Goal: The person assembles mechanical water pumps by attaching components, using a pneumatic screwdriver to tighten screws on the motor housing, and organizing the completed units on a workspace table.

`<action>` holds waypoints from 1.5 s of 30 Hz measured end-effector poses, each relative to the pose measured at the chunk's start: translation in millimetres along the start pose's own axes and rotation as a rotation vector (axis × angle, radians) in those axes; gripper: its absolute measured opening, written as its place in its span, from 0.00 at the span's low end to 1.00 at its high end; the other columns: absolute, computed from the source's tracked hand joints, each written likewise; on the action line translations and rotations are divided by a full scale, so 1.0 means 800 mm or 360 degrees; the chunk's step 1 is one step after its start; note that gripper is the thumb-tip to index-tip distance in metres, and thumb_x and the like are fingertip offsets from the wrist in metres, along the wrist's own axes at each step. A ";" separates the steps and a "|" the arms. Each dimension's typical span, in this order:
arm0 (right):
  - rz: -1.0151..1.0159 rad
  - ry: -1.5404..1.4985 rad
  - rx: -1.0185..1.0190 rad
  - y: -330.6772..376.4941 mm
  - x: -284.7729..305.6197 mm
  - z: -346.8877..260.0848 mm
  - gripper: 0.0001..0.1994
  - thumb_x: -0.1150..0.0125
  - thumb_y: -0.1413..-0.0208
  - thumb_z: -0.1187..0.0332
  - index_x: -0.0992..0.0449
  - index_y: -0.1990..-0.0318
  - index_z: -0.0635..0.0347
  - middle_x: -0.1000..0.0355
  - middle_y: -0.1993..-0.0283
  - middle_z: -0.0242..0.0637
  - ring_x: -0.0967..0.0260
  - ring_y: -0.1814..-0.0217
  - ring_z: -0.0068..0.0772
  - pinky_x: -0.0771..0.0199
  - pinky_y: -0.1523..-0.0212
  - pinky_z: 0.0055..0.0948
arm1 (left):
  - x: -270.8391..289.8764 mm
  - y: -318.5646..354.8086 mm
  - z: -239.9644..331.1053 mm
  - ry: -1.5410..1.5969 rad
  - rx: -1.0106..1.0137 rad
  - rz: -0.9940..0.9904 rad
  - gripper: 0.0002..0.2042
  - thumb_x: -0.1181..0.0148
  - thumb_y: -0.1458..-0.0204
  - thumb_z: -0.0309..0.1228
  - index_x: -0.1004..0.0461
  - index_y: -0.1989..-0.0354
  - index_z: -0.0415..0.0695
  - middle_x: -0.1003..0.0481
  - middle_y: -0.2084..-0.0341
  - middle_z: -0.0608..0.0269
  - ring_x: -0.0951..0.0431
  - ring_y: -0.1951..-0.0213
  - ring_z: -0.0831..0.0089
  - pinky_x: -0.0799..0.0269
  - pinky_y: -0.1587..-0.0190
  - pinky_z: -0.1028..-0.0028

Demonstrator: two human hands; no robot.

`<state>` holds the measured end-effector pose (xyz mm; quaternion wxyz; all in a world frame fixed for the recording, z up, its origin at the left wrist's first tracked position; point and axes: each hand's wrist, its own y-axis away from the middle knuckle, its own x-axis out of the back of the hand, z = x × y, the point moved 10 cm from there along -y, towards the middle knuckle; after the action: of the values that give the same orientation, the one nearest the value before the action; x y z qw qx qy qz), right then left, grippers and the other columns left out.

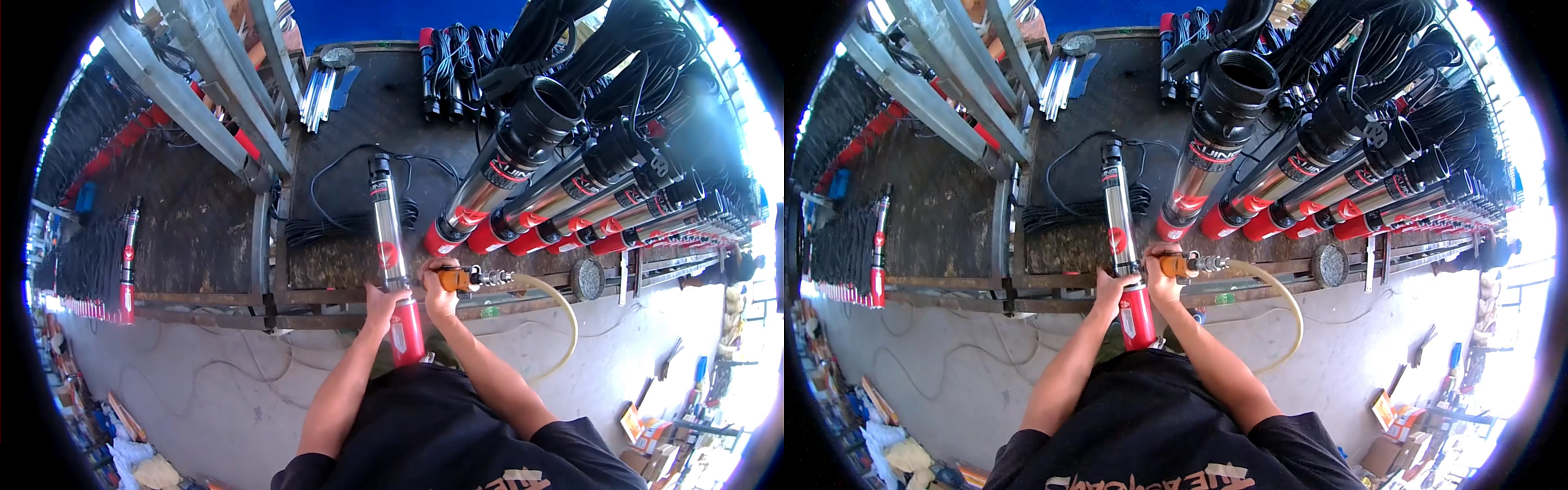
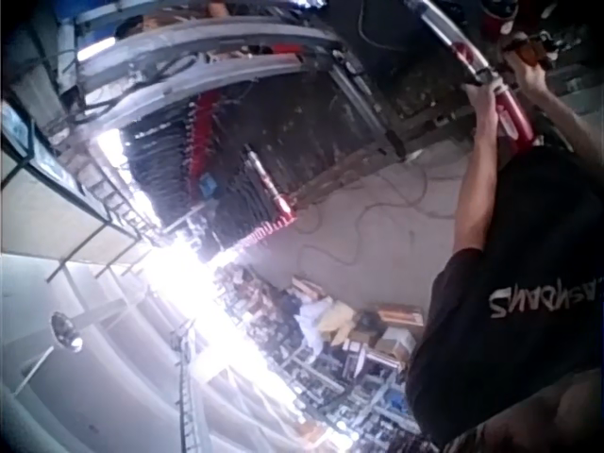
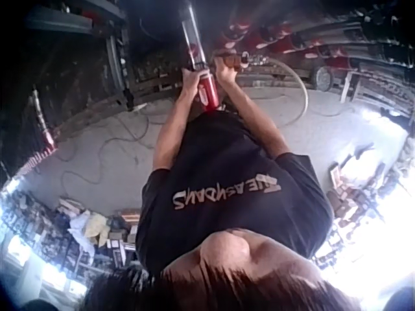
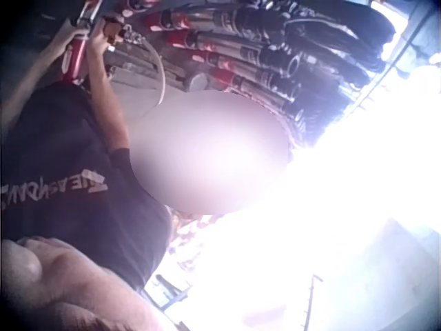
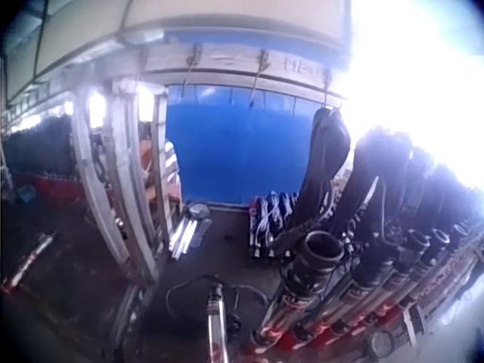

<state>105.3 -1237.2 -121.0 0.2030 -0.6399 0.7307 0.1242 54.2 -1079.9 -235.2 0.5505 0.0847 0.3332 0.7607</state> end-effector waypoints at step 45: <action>0.1416 0.0626 0.0352 0.213 0.507 -0.309 0.10 0.37 0.50 0.81 0.25 0.60 0.63 0.25 0.65 0.33 0.28 0.64 0.21 0.27 0.61 0.22 | -0.821 0.059 -0.234 -0.1946 -0.0345 -0.1639 0.08 0.39 0.40 0.29 0.20 0.67 0.35 0.19 0.77 0.58 0.20 0.77 0.77 0.27 0.76 0.77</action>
<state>-136.4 -1679.5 -100.1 0.0553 -0.2520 0.9661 -0.0024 173.9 -1752.3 -193.3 0.9220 0.2680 -0.1055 0.2586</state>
